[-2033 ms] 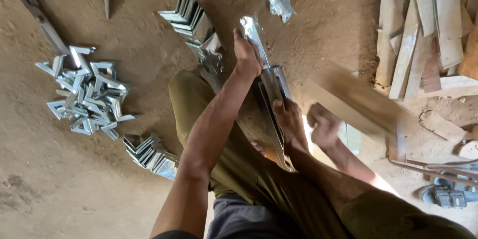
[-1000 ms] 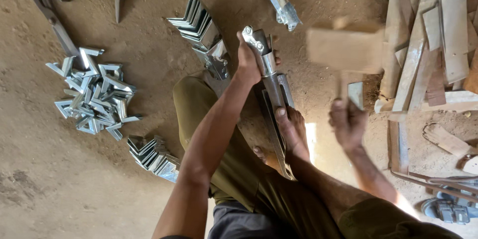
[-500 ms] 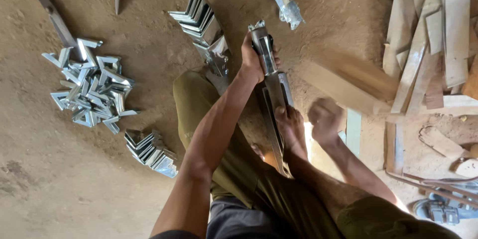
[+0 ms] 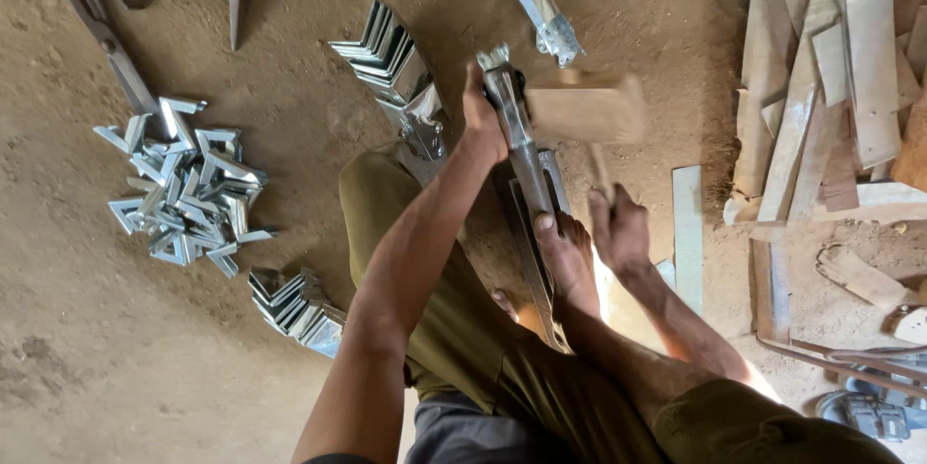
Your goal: The person sits on the workshop floor and bends galvanized metal angle pieces by hand over a metal form, striking them with a wooden mallet to shape the corners, then tosses the finished pieces onto a pile and picks up the next piece.
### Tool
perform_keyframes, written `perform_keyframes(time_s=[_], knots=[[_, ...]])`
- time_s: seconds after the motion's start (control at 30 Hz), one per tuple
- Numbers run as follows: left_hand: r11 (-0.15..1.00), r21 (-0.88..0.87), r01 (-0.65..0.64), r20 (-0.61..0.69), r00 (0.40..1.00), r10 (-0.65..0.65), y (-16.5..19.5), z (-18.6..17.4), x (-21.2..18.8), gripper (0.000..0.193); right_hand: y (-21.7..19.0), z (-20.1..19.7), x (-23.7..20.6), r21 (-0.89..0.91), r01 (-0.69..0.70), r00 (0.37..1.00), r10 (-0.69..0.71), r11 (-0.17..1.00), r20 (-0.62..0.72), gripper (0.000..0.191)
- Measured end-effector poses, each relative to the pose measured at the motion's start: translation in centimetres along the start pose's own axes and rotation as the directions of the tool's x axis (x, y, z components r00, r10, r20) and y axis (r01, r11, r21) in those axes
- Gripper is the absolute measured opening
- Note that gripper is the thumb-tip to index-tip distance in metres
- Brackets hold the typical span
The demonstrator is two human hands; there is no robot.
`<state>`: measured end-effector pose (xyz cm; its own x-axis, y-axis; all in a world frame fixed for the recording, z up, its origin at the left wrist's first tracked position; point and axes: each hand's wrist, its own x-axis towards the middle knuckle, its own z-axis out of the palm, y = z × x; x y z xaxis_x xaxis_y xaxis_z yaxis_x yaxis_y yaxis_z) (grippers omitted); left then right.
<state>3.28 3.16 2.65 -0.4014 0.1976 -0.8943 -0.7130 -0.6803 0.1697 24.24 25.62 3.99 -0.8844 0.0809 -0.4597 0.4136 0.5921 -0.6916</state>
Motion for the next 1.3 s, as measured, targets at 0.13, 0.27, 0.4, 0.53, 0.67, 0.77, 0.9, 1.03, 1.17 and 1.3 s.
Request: perform_keyframes(time_s=[0.13, 0.27, 0.4, 0.53, 0.67, 0.77, 0.9, 1.03, 1.17, 1.3], knots=[[0.995, -0.059, -0.078, -0.038, 0.996, 0.076, 7.6, 4.7, 1.7, 0.071, 5.2, -1.2, -3.0, -0.175, -0.285, 0.958, 0.283, 0.942, -0.038, 0.055], [0.199, 0.892, -0.406, 0.264, 0.826, 0.498, 9.2, 7.4, 3.6, 0.057, 6.1, -2.3, -6.7, -0.027, -0.346, 0.938, 0.345, 0.938, -0.023, 0.042], [-0.432, 0.694, -0.576, 0.55, 0.037, 0.834, 7.0, 2.5, 2.1, 0.072, 5.6, -1.2, -7.9, -0.106, -0.374, 0.927, 0.376, 0.921, -0.005, 0.046], [-0.36, 0.875, -0.323, 0.36, -0.063, 0.931, 4.9, -6.2, -2.6, 0.119, 5.5, 1.3, -3.1, -0.123, -0.09, 0.995, 0.085, 0.988, -0.051, 0.039], [0.157, 0.889, -0.43, 0.04, 0.415, 0.909, 2.8, -9.7, -3.6, 0.126, 3.7, 1.3, 7.2, -0.202, -0.056, 0.998, 0.051, 0.978, -0.03, 0.039], [0.172, 0.842, -0.511, 0.087, 0.443, 0.892, 2.4, -10.0, -4.6, 0.116, 0.9, -1.8, 13.1, -0.229, 0.069, 0.96, -0.127, 0.971, -0.25, 0.044], [0.136, 0.894, -0.426, 0.067, 0.429, 0.901, 3.3, -8.9, -8.8, 0.114, -2.1, -6.2, 10.9, -0.111, 0.012, 0.952, -0.046, 0.994, -0.302, 0.034], [0.44, 0.648, -0.621, 0.3, 0.74, 0.603, 1.4, -5.5, -11.1, 0.103, -1.7, -5.5, 2.7, 0.032, 0.165, 0.93, -0.145, 0.986, -0.337, 0.037], [0.475, 0.863, -0.172, -0.022, 0.926, 0.376, -2.1, -0.9, -5.4, 0.111, -0.5, -5.5, 1.6, 0.115, 0.127, 0.961, -0.093, 0.985, -0.259, 0.036], [0.771, 0.618, -0.154, -0.16, 0.935, 0.315, -2.7, 0.2, -1.0, 0.109, -3.9, -8.3, 1.6, 0.255, 0.251, 0.958, -0.202, 0.934, -0.205, 0.045]])
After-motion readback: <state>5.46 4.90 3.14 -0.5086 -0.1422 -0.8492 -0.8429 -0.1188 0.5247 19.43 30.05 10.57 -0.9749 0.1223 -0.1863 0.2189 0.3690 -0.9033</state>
